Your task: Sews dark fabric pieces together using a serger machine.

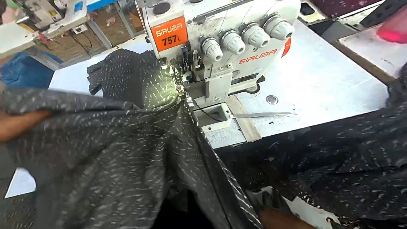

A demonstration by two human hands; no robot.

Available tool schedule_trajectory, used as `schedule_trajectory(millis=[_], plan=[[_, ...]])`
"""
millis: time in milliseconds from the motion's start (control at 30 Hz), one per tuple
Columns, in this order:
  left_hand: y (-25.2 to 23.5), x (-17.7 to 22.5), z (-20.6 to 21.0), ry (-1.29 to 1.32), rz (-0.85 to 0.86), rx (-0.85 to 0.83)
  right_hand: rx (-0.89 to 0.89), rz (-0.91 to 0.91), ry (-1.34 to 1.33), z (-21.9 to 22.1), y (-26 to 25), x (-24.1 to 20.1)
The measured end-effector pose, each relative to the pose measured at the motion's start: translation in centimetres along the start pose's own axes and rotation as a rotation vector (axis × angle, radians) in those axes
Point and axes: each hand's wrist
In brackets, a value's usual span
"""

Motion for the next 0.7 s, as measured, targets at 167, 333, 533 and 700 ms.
schedule_trajectory(millis=[167, 333, 533, 700], plan=[[-7.7, 1.6, -0.2, -0.377, 0.613, 0.127, 0.547, 0.100, 0.296, 1.1, -0.3, -0.9], [2.7, 7.5, 5.8, -0.134, 0.780, 0.199, 1.400, -0.248, 0.404, -5.6, -2.6, -7.8], [11.7, 8.9, 12.4, 0.447, 0.734, 0.082, 1.451, -0.175, 0.617, -8.7, -6.3, -12.8], [13.6, 11.3, 15.8, 0.639, 0.603, -0.101, 1.350, -0.481, 0.033, -8.0, -6.0, -11.4]])
Point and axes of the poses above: each hand's wrist, its own y-axis away from the middle knuckle, its own z-axis out of the palm, x = y × z, and after that the axes turned 1 degree about -x, right-handed
